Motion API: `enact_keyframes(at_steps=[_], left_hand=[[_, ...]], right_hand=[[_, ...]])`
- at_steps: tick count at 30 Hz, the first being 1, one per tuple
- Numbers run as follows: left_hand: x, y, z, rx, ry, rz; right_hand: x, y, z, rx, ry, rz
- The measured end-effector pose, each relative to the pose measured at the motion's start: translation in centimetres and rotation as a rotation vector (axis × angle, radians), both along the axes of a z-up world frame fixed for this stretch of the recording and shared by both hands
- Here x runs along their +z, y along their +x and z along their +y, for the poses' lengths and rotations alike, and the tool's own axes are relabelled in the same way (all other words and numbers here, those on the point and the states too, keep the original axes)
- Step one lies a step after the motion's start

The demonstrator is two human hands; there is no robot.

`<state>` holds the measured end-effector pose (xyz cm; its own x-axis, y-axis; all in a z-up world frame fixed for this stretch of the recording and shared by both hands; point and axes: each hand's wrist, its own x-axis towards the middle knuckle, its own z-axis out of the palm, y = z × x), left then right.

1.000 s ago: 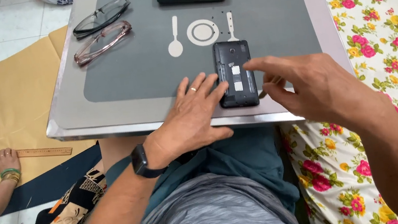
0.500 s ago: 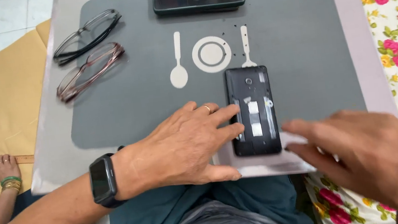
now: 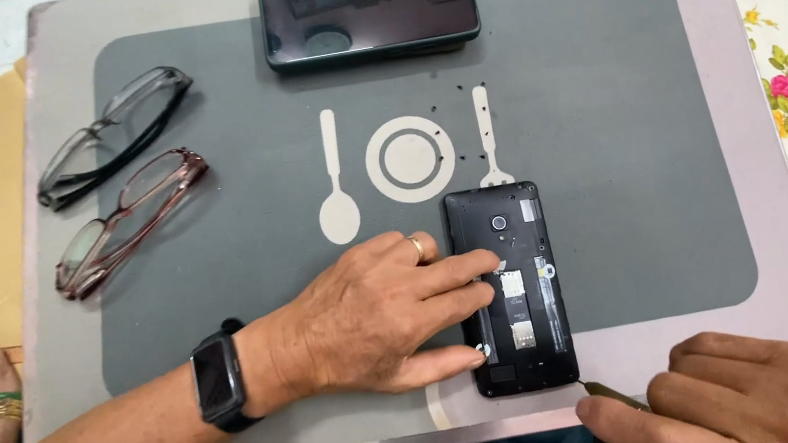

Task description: The person uses a small screwdriver to remove screws from the back of a disassembled smartphone. They carefully place the removed screws onto a gray silicone mat on the table.

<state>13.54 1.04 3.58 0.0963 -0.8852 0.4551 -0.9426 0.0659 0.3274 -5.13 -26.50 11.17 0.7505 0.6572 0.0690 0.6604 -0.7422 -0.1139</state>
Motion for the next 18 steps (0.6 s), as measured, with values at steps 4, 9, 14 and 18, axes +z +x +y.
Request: enact_keyframes(at_steps=[4, 9, 14, 18], left_hand=[[0.0, 0.2, 0.2, -0.018, 0.018, 0.026], [-0.2, 0.3, 0.1, -0.013, 0.028, 0.031], [0.0, 0.3, 0.1, -0.008, 0.012, 0.037], [0.0, 0.2, 0.2, -0.014, 0.01, 0.05]], right_hand=[[-0.3, 0.1, 0.3, -0.009, -0.034, -0.102], [0.1, 0.1, 0.8, 0.017, -0.012, -0.062], [0.3, 0.1, 1.3, -0.02, 0.046, -0.114], [0.0, 0.3, 1.7, -0.016, 0.075, -0.202]])
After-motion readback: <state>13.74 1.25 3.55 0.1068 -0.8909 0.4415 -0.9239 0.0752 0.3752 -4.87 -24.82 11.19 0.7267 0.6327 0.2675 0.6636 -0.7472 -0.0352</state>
